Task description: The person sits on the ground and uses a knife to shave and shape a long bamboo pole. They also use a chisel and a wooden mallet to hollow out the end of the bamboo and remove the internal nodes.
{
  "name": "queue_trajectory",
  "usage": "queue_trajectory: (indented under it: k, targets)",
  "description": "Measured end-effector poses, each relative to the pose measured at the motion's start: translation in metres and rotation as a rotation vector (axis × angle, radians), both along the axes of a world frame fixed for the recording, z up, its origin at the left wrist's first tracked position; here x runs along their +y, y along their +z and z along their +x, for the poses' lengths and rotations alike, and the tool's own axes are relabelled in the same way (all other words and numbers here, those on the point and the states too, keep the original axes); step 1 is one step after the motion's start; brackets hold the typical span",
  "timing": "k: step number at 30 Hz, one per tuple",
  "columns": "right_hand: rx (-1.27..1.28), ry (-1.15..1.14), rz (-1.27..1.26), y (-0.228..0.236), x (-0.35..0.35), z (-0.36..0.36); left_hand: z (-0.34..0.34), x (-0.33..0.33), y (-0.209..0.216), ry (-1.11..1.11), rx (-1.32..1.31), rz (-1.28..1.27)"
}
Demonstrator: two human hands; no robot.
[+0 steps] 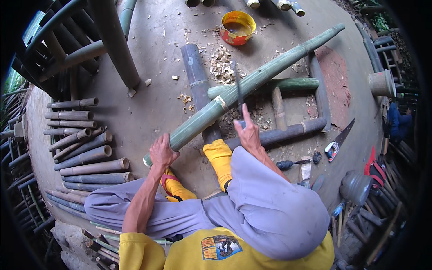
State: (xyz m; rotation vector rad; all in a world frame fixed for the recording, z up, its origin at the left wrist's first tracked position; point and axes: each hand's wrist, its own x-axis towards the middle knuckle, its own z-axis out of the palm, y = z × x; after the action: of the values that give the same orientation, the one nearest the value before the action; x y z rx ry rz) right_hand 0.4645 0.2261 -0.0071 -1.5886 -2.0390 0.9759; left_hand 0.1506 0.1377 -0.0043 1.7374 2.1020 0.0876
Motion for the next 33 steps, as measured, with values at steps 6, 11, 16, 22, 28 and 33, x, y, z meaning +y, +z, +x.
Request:
queue_trajectory:
  k: [6, 11, 16, 22, 28, 33]
  targets:
    - [-0.166, -0.038, -0.046, 0.012, 0.011, 0.009, -0.001, -0.004, 0.006, 0.025, -0.098, -0.129]
    - [-0.233, 0.286, -0.041, 0.011, -0.013, 0.012, -0.005, -0.001, 0.006, 0.042, -0.146, -0.147]
    - [-0.064, 0.026, -0.068, 0.002, 0.005, 0.014, -0.008, 0.005, 0.006, 0.018, -0.187, -0.218]
    - [-0.339, 0.18, 0.005, 0.012, 0.009, 0.013, -0.013, 0.007, 0.009, 0.01, -0.122, -0.172]
    - [-0.217, 0.275, -0.06, 0.009, -0.036, 0.0, 0.014, -0.02, -0.005, -0.01, 0.131, 0.048]
    - [-0.099, 0.196, -0.063, 0.017, -0.023, -0.003, 0.015, -0.02, -0.005, 0.007, 0.109, 0.039]
